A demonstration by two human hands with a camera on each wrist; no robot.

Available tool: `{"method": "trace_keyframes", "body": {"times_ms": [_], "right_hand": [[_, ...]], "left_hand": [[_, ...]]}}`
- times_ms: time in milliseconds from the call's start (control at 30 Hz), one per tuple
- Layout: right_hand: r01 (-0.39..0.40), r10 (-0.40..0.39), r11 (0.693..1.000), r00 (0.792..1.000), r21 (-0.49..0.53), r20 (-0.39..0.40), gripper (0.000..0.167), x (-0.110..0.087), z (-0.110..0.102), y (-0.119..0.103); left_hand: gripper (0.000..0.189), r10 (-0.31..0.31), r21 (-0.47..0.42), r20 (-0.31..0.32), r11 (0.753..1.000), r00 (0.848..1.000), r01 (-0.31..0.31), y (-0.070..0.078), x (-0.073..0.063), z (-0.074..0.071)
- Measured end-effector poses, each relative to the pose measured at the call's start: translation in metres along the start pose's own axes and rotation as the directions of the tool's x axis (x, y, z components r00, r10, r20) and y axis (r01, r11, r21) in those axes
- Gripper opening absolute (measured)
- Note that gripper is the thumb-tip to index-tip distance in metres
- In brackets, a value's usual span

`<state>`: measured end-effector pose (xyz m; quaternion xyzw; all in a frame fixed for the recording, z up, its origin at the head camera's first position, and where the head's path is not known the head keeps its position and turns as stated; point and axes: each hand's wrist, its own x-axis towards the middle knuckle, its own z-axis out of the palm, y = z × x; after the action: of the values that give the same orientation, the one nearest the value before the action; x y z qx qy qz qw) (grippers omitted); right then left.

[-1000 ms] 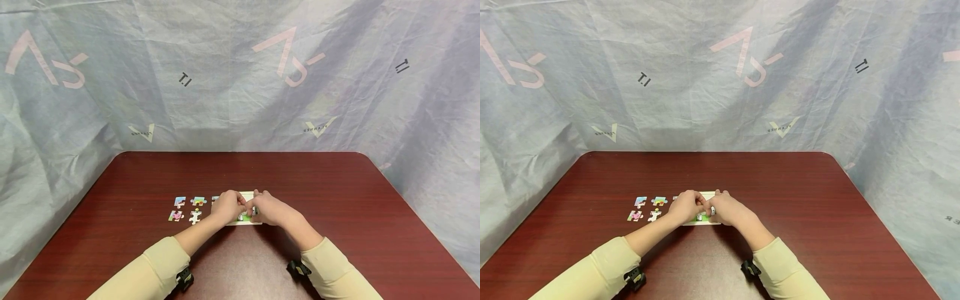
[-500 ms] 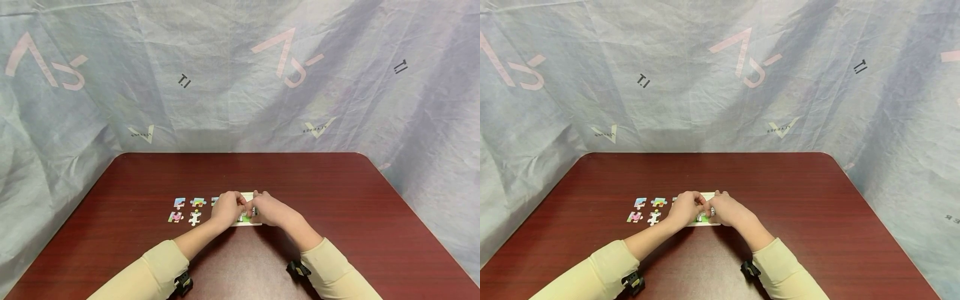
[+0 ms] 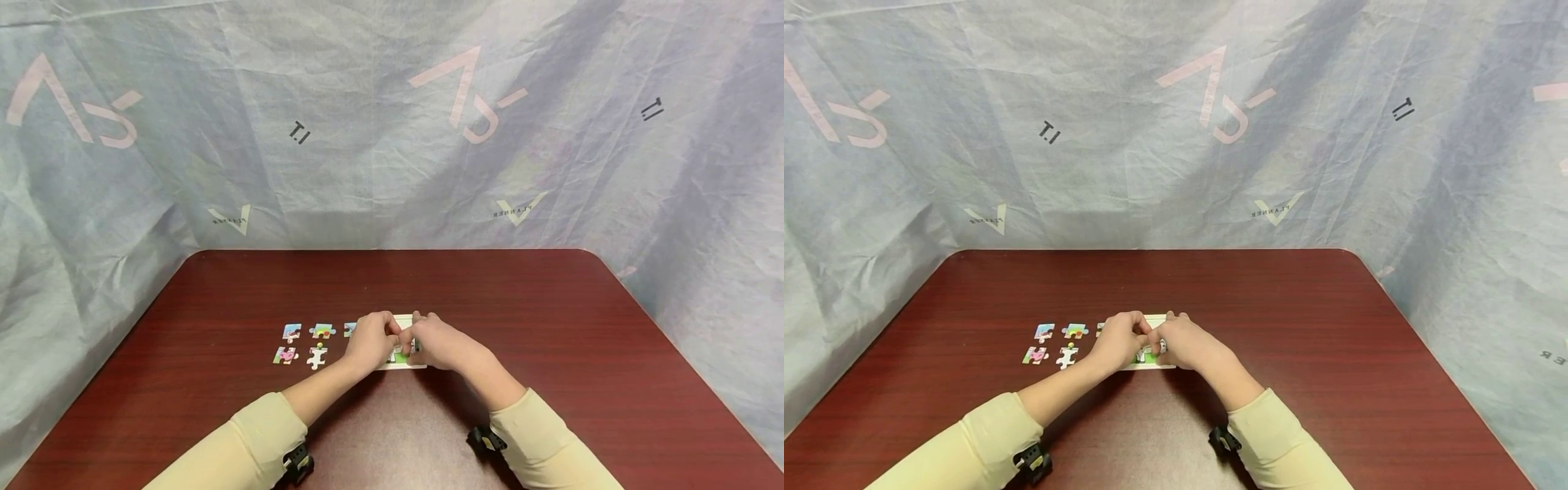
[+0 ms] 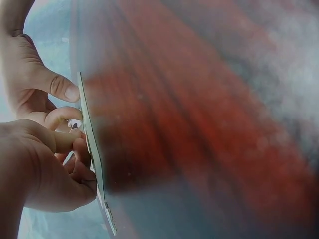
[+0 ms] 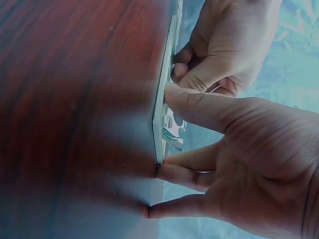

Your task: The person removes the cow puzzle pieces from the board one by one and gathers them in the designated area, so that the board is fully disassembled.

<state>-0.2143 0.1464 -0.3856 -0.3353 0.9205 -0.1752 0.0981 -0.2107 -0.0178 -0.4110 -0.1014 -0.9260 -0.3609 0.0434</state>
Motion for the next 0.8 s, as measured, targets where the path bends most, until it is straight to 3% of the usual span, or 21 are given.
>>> {"method": "trace_keyframes", "body": {"times_ms": [400, 800], "right_hand": [[-0.008, 0.008, 1.0, 1.0, -0.003, 0.002, 0.021, 0.0, -0.002, -0.002], [-0.031, 0.031, 0.999, 1.0, 0.014, 0.004, 0.024, 0.002, 0.0, 0.0]], "left_hand": [[0.017, -0.099, -0.131, 0.018, 0.986, 0.995, 0.1, -0.005, 0.001, -0.009], [0.016, -0.073, -0.143, -0.022, 0.987, 0.997, 0.069, -0.026, -0.01, -0.027]]}}
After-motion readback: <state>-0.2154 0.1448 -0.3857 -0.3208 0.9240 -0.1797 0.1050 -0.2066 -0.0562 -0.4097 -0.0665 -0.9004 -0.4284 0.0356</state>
